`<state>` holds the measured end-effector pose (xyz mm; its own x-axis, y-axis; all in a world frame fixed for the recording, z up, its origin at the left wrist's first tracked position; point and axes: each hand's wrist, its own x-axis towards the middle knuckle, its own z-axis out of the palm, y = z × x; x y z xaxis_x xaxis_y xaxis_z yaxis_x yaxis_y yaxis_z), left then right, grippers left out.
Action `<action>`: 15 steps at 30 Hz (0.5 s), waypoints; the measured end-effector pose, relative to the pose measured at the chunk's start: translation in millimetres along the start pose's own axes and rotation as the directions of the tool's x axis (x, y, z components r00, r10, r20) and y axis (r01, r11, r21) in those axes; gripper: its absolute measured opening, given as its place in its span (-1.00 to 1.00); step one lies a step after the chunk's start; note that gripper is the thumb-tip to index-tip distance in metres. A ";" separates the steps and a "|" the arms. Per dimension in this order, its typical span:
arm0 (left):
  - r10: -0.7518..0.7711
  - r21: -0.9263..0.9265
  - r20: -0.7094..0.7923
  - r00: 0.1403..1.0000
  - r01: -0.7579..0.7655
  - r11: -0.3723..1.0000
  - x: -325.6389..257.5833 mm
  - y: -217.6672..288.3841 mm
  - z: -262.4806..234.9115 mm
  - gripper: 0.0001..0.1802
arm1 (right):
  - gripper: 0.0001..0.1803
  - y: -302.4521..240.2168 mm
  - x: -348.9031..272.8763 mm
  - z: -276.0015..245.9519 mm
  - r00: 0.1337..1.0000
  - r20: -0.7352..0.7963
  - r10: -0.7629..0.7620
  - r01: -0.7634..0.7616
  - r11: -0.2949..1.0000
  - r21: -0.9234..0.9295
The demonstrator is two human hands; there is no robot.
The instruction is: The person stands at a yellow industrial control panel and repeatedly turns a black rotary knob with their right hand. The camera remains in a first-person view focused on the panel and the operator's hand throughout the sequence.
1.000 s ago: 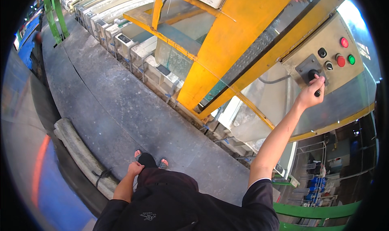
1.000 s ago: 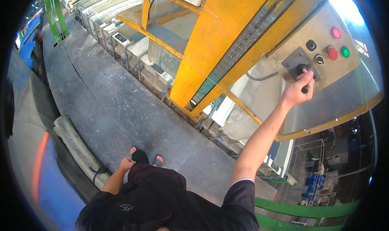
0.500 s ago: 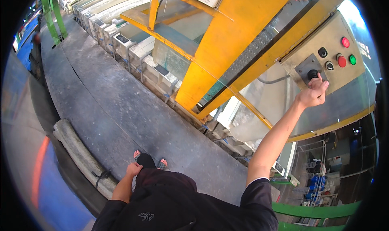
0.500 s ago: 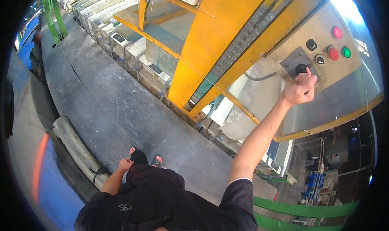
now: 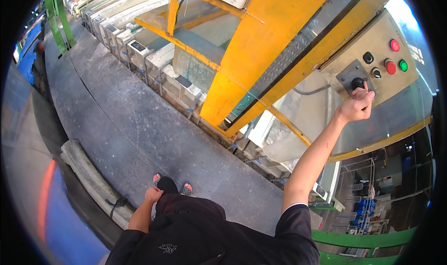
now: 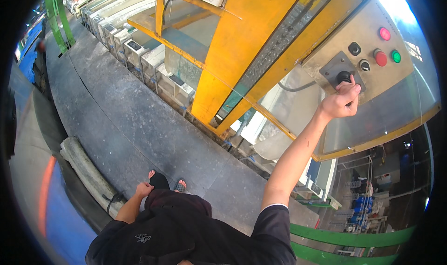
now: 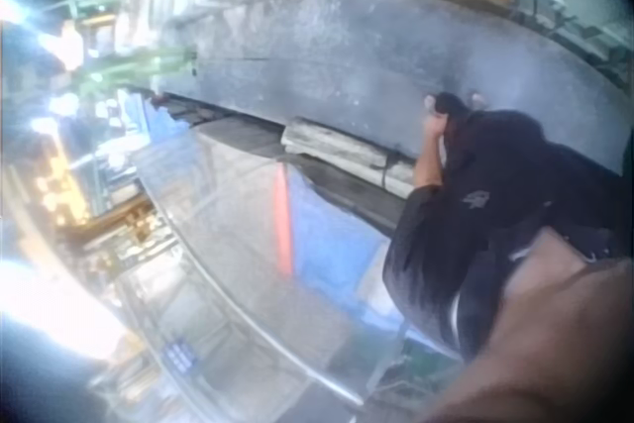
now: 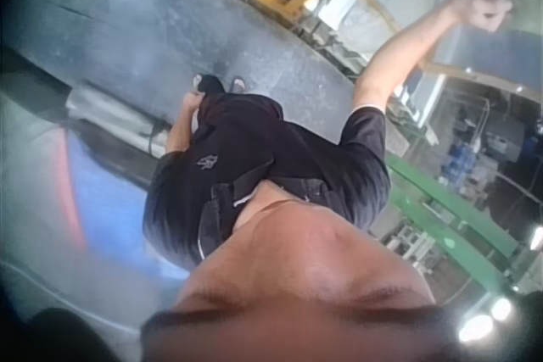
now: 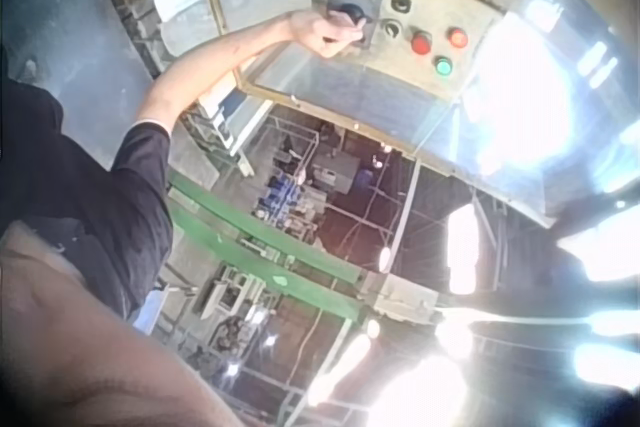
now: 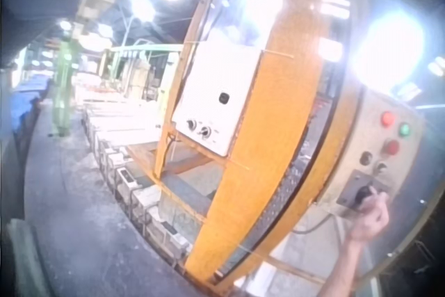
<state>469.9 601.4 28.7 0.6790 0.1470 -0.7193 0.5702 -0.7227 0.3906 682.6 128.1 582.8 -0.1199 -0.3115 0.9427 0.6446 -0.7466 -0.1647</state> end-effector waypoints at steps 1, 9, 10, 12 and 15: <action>0.001 -0.002 0.002 1.000 -0.001 1.000 0.1 0.0 -0.1 -0.65 | -0.51 0.0 -0.2 -0.2 1.000 -0.002 -0.002 0.002 1.000 -0.008; 0.019 -0.005 -0.022 1.000 -0.019 1.000 -2.9 0.2 -1.1 -0.65 | -0.54 1.3 4.1 -14.9 0.980 0.199 0.006 -0.020 0.998 0.065; 0.016 -0.008 -0.024 1.000 -0.016 1.000 -2.8 0.0 -0.9 -0.65 | -0.54 1.4 4.7 -16.0 0.977 0.215 0.015 -0.029 0.997 0.065; 0.017 -0.010 -0.027 0.999 -0.017 1.000 -3.9 1.1 -1.8 -0.65 | -0.54 -3.1 3.7 -13.6 0.980 0.190 0.050 -0.058 0.998 0.039; 0.054 -0.011 -0.071 0.996 -0.055 0.998 0.6 -4.9 3.9 -0.66 | -0.55 -3.4 3.1 -12.3 0.985 0.162 0.061 -0.070 0.996 0.054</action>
<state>465.7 602.5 24.2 0.7398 0.1549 -0.6547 0.5372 -0.7219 0.4362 670.8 122.5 582.6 0.0432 -0.2569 0.9655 0.6911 -0.6902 -0.2145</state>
